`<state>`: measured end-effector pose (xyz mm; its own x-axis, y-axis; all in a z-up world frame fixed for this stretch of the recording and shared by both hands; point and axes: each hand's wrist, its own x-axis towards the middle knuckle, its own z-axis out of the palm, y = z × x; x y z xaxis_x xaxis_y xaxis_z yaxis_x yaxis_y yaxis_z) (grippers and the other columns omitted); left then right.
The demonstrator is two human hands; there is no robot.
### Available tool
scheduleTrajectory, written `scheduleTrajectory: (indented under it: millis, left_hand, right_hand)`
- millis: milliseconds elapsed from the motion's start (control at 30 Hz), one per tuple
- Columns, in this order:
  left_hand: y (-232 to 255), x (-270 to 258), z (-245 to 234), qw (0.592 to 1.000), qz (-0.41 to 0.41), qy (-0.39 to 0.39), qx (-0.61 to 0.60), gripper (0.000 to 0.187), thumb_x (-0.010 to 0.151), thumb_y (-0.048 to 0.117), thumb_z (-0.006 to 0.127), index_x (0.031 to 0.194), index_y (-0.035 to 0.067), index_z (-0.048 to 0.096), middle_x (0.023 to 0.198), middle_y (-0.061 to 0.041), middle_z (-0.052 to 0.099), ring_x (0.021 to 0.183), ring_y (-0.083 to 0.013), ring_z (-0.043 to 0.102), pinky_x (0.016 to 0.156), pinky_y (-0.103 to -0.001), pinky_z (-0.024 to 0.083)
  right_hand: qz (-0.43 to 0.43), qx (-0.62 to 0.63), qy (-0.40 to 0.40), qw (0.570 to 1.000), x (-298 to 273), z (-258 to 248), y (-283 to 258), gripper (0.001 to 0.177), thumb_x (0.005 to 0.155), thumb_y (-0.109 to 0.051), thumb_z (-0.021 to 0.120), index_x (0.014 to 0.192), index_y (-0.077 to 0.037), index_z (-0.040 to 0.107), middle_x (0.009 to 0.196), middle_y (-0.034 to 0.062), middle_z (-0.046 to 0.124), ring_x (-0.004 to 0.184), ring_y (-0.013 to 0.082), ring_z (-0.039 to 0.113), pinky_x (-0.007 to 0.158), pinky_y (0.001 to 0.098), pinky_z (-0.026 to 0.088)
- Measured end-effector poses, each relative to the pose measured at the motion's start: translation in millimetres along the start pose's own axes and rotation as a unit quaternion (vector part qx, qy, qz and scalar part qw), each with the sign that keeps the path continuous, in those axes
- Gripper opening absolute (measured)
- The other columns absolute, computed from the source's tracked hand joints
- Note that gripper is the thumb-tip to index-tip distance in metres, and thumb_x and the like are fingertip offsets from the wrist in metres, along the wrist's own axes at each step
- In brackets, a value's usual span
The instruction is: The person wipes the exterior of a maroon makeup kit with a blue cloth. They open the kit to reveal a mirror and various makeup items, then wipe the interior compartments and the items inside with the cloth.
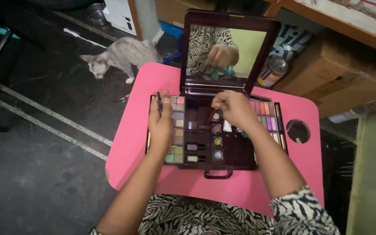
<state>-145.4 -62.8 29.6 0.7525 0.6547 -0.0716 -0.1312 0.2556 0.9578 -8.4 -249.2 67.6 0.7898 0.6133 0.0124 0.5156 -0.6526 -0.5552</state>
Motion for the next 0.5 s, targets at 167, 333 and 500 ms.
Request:
scheduleTrajectory:
  millis: [167,333,500]
  left_hand:
    - [8,-9,-6,0.994,-0.076,-0.029,-0.07,0.037,0.107,0.033,0.042,0.133,0.011,0.058,0.063,0.009,0.036,0.046,-0.0014,0.029,0.038,-0.021,0.025]
    - [8,-6,-10,0.993,-0.079,-0.03,-0.078,0.037,0.109,0.032,0.043,0.133,0.009,0.06,0.067,0.009,0.037,0.049,-0.0012,0.028,0.041,-0.021,0.024]
    - [1,-5,-7,0.989,-0.121,-0.039,-0.078,0.037,0.107,0.032,0.045,0.127,0.01,0.066,0.064,0.007,0.035,0.046,-0.0032,0.027,0.039,-0.021,0.024]
  right_hand:
    - [-0.021,-0.021,-0.098,0.995,36,26,6,0.012,0.085,-0.013,0.072,0.095,-0.01,0.077,0.092,0.0104,0.077,0.09,0.0283,0.075,0.081,0.0401,0.057]
    - [-0.011,-0.013,-0.069,0.997,36,37,8,0.013,0.082,-0.016,0.076,0.094,-0.011,0.079,0.088,0.0098,0.077,0.086,0.0287,0.074,0.08,0.0402,0.056]
    - [0.0,0.048,0.004,0.999,18,23,-9,0.015,0.084,-0.016,0.078,0.098,-0.011,0.077,0.084,0.0096,0.075,0.08,0.0233,0.073,0.077,0.0366,0.055]
